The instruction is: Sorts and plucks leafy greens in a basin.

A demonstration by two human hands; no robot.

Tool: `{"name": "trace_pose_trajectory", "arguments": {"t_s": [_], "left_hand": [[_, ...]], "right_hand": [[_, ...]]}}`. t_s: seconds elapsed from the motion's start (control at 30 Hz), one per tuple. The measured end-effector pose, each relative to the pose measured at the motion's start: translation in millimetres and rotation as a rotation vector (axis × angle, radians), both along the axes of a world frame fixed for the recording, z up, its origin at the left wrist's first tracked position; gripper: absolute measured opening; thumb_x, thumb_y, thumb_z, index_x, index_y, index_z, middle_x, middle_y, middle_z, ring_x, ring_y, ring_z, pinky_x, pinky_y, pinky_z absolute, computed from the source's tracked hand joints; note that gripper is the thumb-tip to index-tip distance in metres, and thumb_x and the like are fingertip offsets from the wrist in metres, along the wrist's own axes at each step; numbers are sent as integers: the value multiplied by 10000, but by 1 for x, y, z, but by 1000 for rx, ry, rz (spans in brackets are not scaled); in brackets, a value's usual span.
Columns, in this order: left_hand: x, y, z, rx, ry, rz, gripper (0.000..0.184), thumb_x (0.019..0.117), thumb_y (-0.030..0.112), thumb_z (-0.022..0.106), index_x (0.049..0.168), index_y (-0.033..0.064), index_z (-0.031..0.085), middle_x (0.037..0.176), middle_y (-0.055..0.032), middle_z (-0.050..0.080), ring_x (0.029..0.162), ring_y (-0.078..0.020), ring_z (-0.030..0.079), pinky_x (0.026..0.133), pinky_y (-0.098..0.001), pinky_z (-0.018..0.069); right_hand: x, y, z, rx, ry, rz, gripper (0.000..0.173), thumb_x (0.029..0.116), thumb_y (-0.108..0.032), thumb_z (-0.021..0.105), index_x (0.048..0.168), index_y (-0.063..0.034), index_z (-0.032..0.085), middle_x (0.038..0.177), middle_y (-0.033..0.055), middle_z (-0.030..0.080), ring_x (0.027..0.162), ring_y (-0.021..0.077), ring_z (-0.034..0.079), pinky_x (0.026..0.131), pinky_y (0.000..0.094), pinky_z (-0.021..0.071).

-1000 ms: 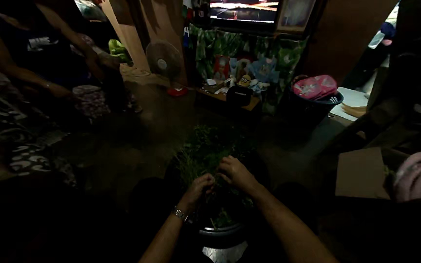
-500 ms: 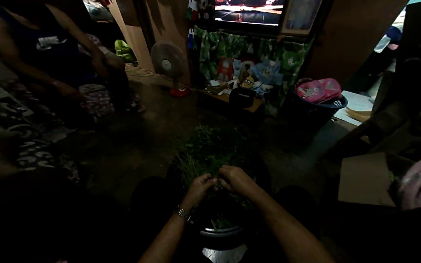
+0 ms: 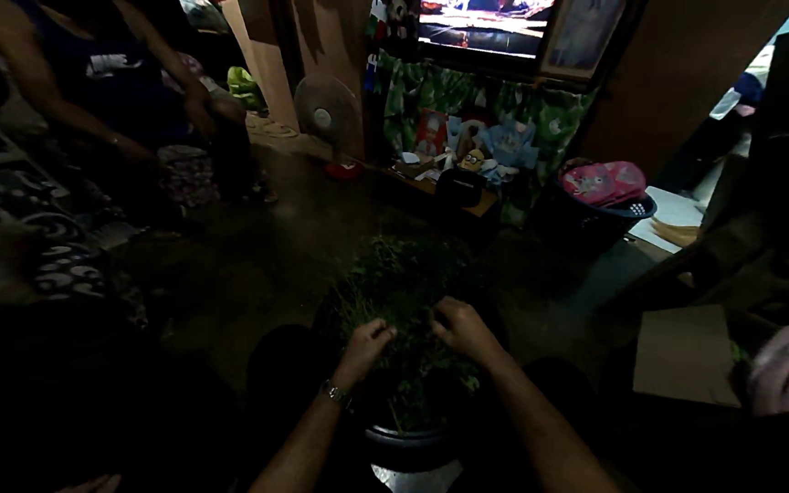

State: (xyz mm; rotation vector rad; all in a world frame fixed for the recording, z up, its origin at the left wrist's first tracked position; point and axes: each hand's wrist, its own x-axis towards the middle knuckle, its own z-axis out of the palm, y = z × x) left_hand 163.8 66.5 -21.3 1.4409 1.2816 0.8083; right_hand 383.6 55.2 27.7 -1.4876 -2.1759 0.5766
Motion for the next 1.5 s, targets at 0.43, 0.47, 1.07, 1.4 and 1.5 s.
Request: {"name": "trace_pose_trajectory", "arguments": {"t_s": [0.43, 0.47, 1.07, 1.4, 1.5], "left_hand": [[5, -4, -6, 62, 95, -273, 147, 995, 144, 654, 1041, 18, 715, 904, 16, 665, 764, 10, 565, 716, -186, 475], [4, -4, -6, 60, 95, -272, 142, 995, 140, 654, 1037, 20, 716, 901, 19, 666, 763, 11, 566, 717, -185, 476], [1, -1, -6, 158, 102, -393, 148, 981, 129, 643, 980, -1, 715, 927, -15, 648, 810, -17, 569, 756, -204, 482], [-3, -5, 2, 142, 142, -215, 181, 1020, 118, 598, 1040, -26, 705, 962, -59, 676, 845, -47, 586, 803, -245, 489], [0, -5, -1, 133, 66, -154, 170, 1026, 120, 593, 1044, -9, 703, 946, -26, 669, 814, -20, 572, 767, -216, 478]], "right_hand": [[-7, 1, -10, -175, -21, 265, 243, 1043, -108, 575, 1187, 45, 696, 1201, 221, 684, 1142, 315, 658, 1053, 424, 487], [-7, 1, -10, -189, -27, 264, 242, 1043, -108, 574, 1185, 47, 694, 1196, 221, 686, 1134, 314, 661, 1046, 429, 491], [-12, -2, -8, -302, 44, 202, 217, 957, -148, 675, 1058, 43, 690, 949, 179, 680, 853, 262, 650, 808, 450, 537], [20, 10, -7, -41, 80, 55, 428, 995, -285, 674, 1315, 0, 660, 1366, 213, 616, 1314, 372, 540, 1132, 492, 413], [2, 3, -13, -112, 72, 177, 494, 968, -287, 721, 1359, -3, 619, 1377, 215, 611, 1318, 375, 547, 1133, 514, 415]]}}
